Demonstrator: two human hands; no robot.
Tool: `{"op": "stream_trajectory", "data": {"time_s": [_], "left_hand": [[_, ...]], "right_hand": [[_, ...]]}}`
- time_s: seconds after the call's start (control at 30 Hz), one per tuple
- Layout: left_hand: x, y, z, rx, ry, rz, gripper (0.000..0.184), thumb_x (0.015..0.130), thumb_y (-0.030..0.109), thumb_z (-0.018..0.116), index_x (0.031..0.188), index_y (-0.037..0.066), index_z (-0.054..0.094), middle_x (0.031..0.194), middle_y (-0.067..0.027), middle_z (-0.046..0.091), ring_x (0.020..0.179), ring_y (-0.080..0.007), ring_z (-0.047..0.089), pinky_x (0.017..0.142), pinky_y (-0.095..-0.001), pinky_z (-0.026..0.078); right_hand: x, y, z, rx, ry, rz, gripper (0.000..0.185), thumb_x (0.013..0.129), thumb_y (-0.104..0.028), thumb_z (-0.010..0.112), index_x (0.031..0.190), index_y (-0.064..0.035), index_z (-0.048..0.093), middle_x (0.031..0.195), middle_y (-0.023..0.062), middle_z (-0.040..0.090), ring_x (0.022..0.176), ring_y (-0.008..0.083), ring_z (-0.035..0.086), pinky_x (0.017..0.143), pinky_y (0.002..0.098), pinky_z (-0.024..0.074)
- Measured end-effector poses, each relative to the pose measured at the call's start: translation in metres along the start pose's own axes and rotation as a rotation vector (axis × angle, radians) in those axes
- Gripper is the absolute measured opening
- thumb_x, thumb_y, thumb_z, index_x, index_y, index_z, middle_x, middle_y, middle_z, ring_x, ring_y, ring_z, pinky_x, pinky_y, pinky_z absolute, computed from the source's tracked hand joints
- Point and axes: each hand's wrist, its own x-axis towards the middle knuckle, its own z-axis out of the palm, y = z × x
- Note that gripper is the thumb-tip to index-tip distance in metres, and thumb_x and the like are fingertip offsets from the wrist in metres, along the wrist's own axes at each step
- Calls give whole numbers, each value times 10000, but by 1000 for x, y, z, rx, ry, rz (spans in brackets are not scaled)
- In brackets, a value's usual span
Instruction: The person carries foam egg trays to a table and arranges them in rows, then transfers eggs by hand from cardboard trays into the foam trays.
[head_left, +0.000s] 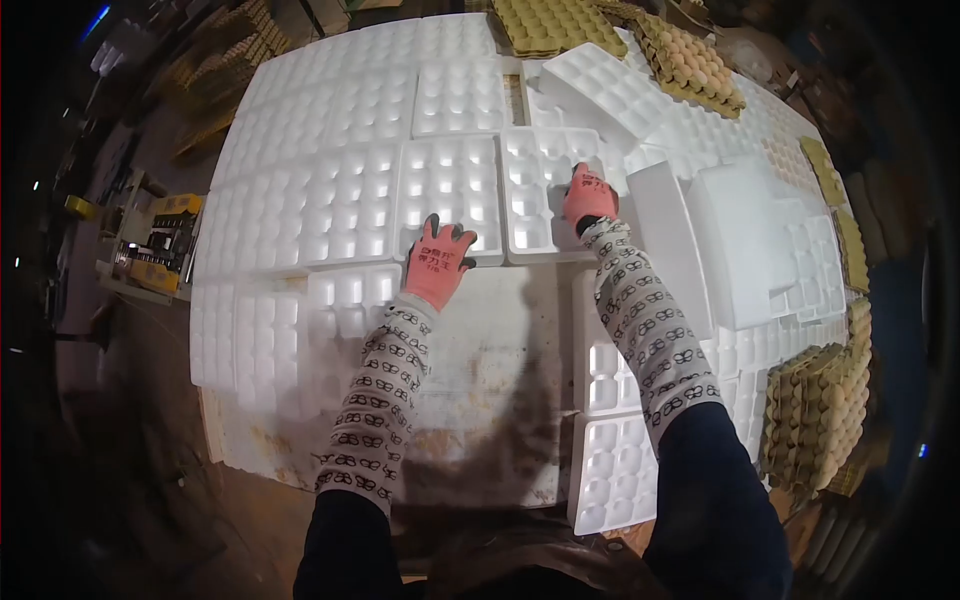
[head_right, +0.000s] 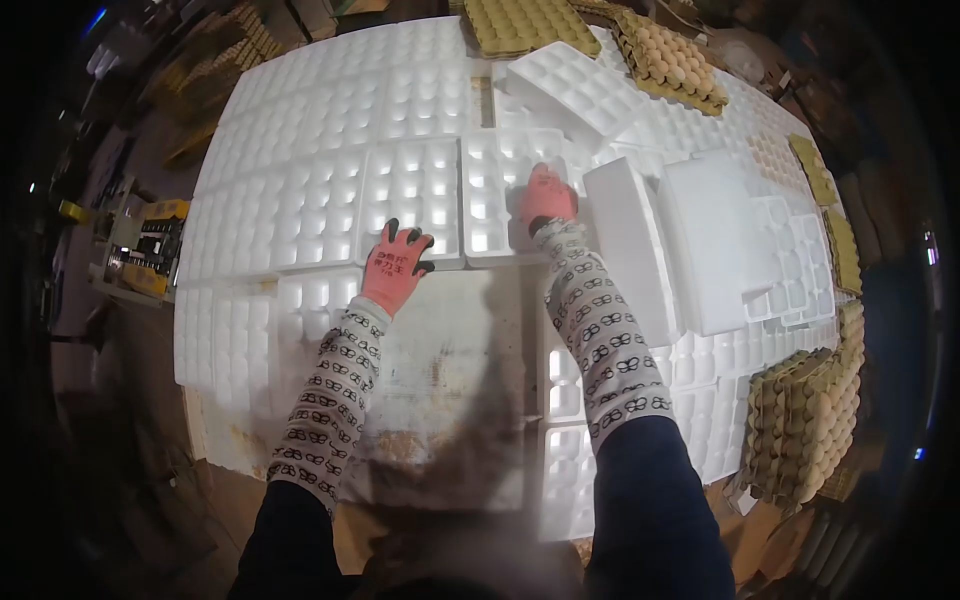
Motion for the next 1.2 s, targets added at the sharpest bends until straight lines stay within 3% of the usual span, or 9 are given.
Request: {"op": "stream_trajectory", "data": {"time_s": [0.2, 0.4, 0.53, 0.63, 0.7, 0.77, 0.97, 1.07, 1.2], "left_hand": [[-4, -7, 25, -63, -21, -31, 582, 765, 141, 722, 1291, 202, 481, 1293, -98, 468, 1336, -397, 319, 1025, -464, 396], [-3, -10, 22, -140, 11, 43, 585, 775, 167, 691, 1322, 180, 482, 1340, -104, 457, 1334, -392, 310, 1055, -477, 343], [-16, 36, -7, -55, 261, 80, 654, 757, 257, 710, 1341, 93, 468, 1299, -176, 457, 1251, -366, 390, 1086, -500, 289], [-33, 125, -10, -805, 263, -29, 806, 763, 230, 759, 1420, 29, 337, 1397, -206, 394, 1312, -374, 361, 1111, -432, 291], [-35, 190, 16, -1160, 169, -81, 980, 785, 311, 766, 1489, 6, 157, 1497, -230, 276, 1404, -363, 248, 1145, -412, 235], [-26, 237, 32, -1137, 39, -271, 1016, 795, 347, 743, 1504, 24, 91, 1518, -260, 194, 1421, -363, 202, 1163, -406, 194], [-18, 246, 5, -1040, 21, -462, 861, 799, 118, 675, 1501, 132, 175, 1434, -216, 393, 1309, -374, 401, 1076, -403, 350], [-56, 210, -39, -975, 140, -476, 781, 779, 31, 662, 1461, 122, 293, 1382, -195, 465, 1280, -369, 439, 1045, -407, 386], [-172, 101, -67, -1045, 378, -343, 697, 751, -46, 648, 1396, 84, 419, 1264, -193, 570, 1145, -334, 582, 929, -377, 474]], "right_hand": [[7, -16, 26, 88, -89, 173, 226, 880, -108, 492, 1098, -48, 488, 1086, 186, 586, 1014, 351, 621, 827, 426, 519], [7, -12, 27, 362, -256, 198, 618, 848, -197, 596, 1388, -16, 356, 1293, 263, 502, 1174, 394, 530, 988, 414, 444], [-108, -6, -121, 636, 163, -287, 736, 805, -338, 682, 1378, 21, 391, 1345, 245, 471, 1254, 394, 455, 1041, 427, 392], [-172, 77, -199, 474, 731, -157, 789, 725, -158, 768, 1384, 26, 377, 1368, 232, 446, 1251, 393, 442, 1056, 440, 356], [-176, 150, -194, 236, 703, 213, 798, 747, -167, 761, 1402, 20, 346, 1407, 253, 394, 1302, 406, 366, 1076, 448, 323], [-184, 213, -154, 162, 320, 423, 815, 750, -195, 773, 1428, -45, 347, 1457, 255, 323, 1344, 400, 320, 1099, 430, 303], [-196, 201, -126, 586, 499, 324, 536, 775, -54, 710, 1287, -123, 565, 1542, 173, 209, 1389, 333, 312, 1070, 356, 353], [-196, 217, -120, 713, 484, 349, 287, 828, -27, 655, 1114, -10, 635, 1536, 139, 246, 1252, 239, 468, 960, 311, 430], [-236, 138, -169, 689, 457, 335, 215, 796, 15, 653, 1009, 30, 629, 1536, 126, 258, 1193, 269, 503, 929, 323, 449]]}}
